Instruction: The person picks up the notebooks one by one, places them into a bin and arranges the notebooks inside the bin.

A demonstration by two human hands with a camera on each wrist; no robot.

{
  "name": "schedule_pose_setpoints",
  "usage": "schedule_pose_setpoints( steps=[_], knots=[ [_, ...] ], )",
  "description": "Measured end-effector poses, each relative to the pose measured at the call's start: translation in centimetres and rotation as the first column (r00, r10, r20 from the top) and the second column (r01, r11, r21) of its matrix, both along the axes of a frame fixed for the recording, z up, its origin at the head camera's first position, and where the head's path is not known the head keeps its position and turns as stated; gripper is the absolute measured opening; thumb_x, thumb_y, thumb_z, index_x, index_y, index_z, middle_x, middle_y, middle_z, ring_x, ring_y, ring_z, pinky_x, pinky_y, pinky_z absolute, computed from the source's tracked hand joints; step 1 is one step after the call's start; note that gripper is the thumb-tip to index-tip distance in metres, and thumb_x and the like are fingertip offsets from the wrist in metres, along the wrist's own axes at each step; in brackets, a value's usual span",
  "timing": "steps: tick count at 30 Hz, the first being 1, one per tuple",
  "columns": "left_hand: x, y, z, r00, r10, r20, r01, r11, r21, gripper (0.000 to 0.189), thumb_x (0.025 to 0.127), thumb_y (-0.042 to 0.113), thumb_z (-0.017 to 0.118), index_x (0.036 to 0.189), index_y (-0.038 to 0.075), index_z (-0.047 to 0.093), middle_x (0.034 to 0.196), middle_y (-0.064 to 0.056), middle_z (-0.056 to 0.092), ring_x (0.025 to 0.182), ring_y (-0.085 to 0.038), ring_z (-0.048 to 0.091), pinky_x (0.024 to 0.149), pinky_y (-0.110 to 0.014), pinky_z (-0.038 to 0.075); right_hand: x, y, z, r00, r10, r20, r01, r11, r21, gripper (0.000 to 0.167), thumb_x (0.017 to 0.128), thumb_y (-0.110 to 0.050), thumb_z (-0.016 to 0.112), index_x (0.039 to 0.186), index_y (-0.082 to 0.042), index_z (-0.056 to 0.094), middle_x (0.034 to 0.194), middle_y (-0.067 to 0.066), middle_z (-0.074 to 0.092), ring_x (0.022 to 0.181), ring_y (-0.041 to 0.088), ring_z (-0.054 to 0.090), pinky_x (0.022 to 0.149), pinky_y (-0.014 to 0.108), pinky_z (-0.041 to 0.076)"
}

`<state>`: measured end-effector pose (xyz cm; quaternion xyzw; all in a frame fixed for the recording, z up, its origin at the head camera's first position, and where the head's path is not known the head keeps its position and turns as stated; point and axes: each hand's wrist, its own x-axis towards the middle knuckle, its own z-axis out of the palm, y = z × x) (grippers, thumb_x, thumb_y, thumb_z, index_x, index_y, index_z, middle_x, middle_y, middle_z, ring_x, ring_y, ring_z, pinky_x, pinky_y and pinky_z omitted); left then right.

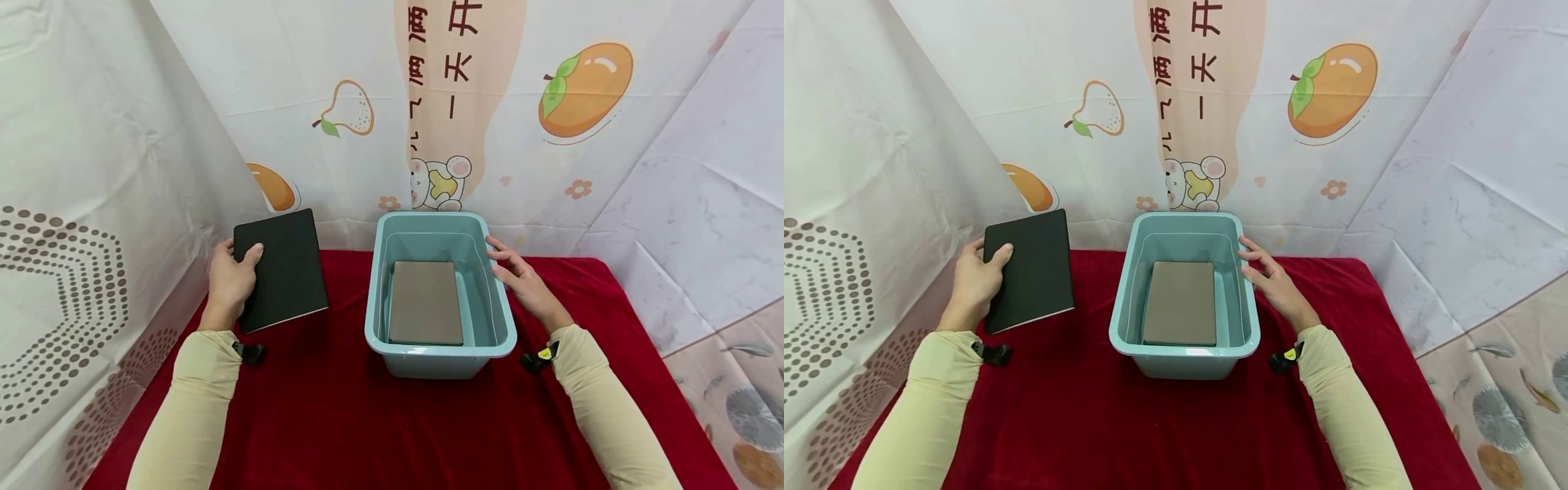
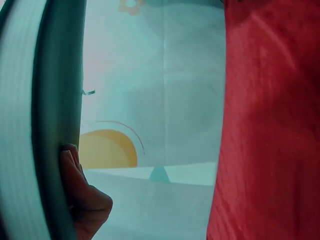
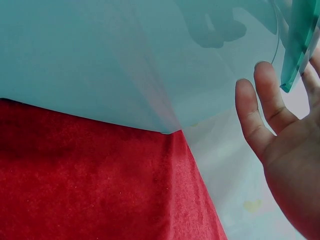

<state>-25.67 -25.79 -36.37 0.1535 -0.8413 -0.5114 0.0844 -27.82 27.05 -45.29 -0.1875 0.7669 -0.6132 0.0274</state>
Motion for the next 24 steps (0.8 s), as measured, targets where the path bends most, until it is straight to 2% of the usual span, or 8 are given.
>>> schedule_pose_setpoints(
  steps=[9, 13, 18, 24],
  knots=[
    [-0.4, 1.5, 1.6, 0.999, -0.051, 0.002, 0.050, 0.999, 0.018, 0.069, 0.108, 0.043, 0.039, 0.163, 0.009, 0.014, 0.142, -0.023, 0.044, 0.098, -0.020, 0.058, 0.083, -0.030, 0.048, 0.1, 0.0, 0.2, 1.000, -0.003, 0.002, 0.003, 1.000, 0.001, 0.043, 0.109, -0.024, 0.048, 0.147, -0.005, 0.045, 0.172, -0.006, 0.019, 0.157, 0.026, 0.019, 0.102, 0.014, 0.044],
    [-0.5, 2.3, 2.3, 0.998, -0.057, -0.004, 0.057, 0.998, 0.027, 0.066, 0.109, 0.040, 0.039, 0.163, 0.010, 0.016, 0.143, -0.023, 0.045, 0.102, -0.024, 0.057, 0.086, -0.033, 0.048, 0.1, 0.0, 0.1, 1.000, 0.005, 0.002, -0.005, 1.000, -0.005, 0.042, 0.109, -0.022, 0.048, 0.146, -0.005, 0.045, 0.173, -0.004, 0.018, 0.157, 0.025, 0.020, 0.101, 0.014, 0.045],
    [-0.7, 3.3, 3.2, 0.996, -0.085, -0.016, 0.086, 0.994, 0.065, 0.066, 0.109, 0.039, 0.039, 0.163, 0.011, 0.013, 0.146, -0.024, 0.043, 0.111, -0.030, 0.057, 0.095, -0.042, 0.049, 0.1, -0.1, 0.1, 1.000, 0.003, 0.005, -0.003, 1.000, -0.006, 0.042, 0.109, -0.022, 0.048, 0.147, -0.003, 0.044, 0.173, -0.003, 0.018, 0.157, 0.026, 0.019, 0.100, 0.014, 0.045],
    [-1.2, 4.3, 3.8, 0.994, -0.109, -0.021, 0.111, 0.990, 0.091, 0.068, 0.108, 0.041, 0.041, 0.164, 0.014, 0.012, 0.144, -0.022, 0.044, 0.106, -0.026, 0.060, 0.093, -0.039, 0.051, 0.1, -0.1, 0.1, 1.000, -0.002, 0.006, 0.002, 1.000, 0.002, 0.043, 0.109, -0.023, 0.048, 0.146, -0.003, 0.044, 0.173, -0.002, 0.018, 0.158, 0.029, 0.017, 0.100, 0.013, 0.045]
  ],
)
